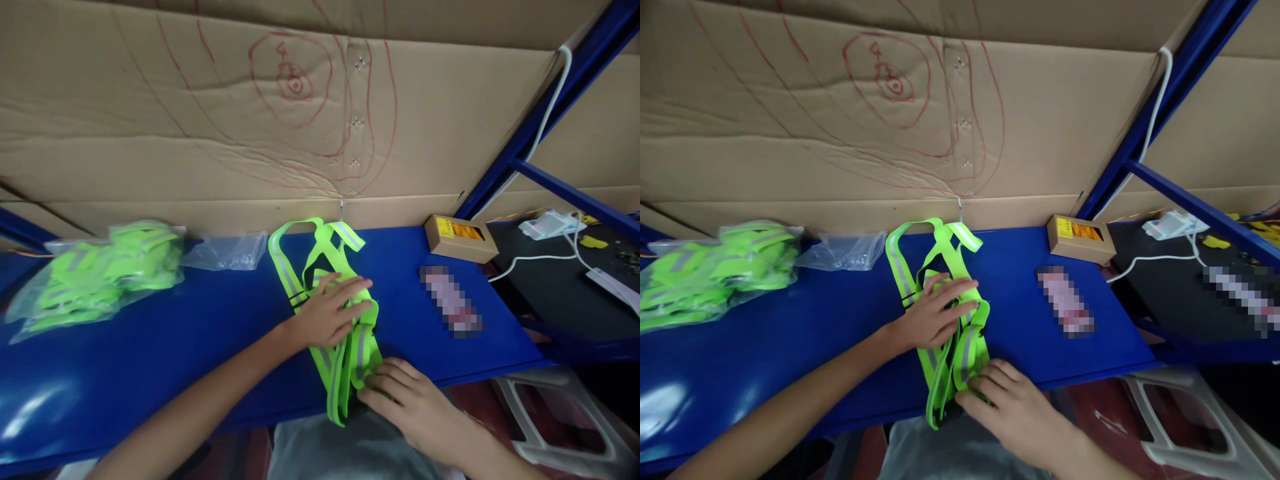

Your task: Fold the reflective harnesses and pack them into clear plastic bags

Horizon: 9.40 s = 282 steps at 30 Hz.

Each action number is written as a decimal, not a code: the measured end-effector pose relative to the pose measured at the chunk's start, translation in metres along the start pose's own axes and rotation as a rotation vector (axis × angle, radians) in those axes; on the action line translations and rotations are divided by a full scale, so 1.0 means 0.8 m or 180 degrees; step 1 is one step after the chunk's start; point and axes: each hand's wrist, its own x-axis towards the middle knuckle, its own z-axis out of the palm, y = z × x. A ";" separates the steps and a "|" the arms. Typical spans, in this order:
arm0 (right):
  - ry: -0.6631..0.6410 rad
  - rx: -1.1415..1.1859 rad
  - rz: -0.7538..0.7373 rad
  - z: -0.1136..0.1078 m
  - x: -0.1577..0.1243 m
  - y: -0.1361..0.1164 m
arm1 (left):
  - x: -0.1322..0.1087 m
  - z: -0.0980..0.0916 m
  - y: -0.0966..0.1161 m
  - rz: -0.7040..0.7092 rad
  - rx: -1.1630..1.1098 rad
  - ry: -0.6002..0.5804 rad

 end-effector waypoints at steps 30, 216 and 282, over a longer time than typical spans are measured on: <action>-0.0048 0.0304 0.0619 0.008 0.052 0.013 | 0.009 0.012 -0.030 -0.0266 0.0759 -0.0366; 0.0053 -0.0892 -0.0583 0.018 0.191 0.070 | -0.013 0.040 -0.116 -0.1514 -0.0175 -0.0066; -0.0006 -0.0564 -0.0052 -0.022 0.205 0.169 | -0.014 0.025 -0.089 -0.1663 0.1122 0.0129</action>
